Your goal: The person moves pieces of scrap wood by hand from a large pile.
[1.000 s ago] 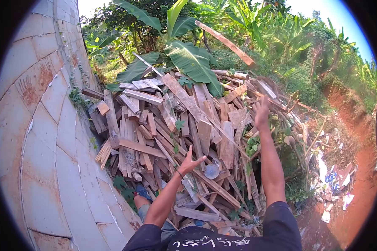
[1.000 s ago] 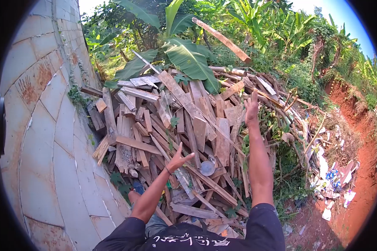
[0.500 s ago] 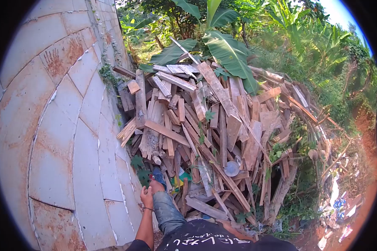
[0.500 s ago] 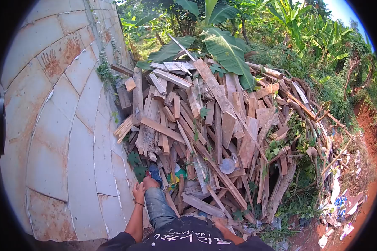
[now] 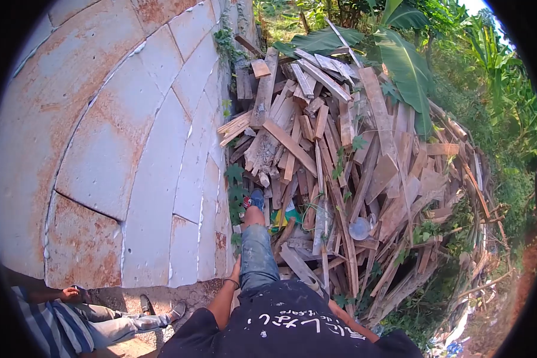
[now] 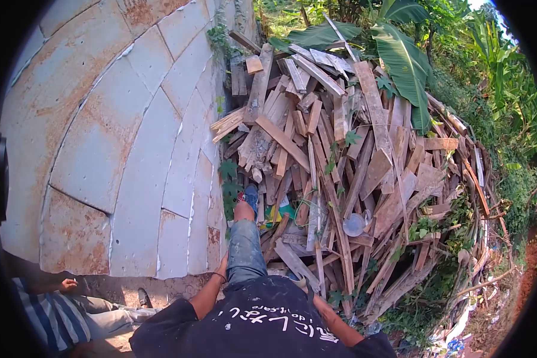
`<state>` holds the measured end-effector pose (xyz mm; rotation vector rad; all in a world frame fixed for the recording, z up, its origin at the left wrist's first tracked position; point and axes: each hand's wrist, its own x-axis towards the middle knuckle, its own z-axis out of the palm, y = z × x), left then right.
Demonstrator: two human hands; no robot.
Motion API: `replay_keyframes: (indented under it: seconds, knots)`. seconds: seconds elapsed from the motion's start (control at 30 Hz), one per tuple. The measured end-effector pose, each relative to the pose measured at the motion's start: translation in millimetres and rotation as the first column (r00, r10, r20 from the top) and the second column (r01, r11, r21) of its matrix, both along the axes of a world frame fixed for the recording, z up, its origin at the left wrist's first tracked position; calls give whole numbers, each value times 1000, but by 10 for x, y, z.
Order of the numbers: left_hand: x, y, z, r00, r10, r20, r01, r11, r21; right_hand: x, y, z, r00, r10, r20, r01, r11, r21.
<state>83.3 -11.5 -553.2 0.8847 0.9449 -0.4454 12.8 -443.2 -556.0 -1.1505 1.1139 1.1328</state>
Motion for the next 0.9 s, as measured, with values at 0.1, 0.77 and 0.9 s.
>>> replay_keyframes:
  seconds: [0.1, 0.77, 0.9]
  knots:
    - [-5, -22, 128, 997, -30, 76, 33, 999, -31, 54, 67, -51, 1000, -1, -26, 1, 1000, 22]
    - [2247, 202, 136, 826, -381, -415, 491, 126, 862, 4192, 1630, -283, 721, 153, 676, -129, 988, -87]
    - [2633, 324, 261, 796, -372, -477, 561, 157, 813, 5181, 2660, -270, 430, 450, 783, -257, 892, -372]
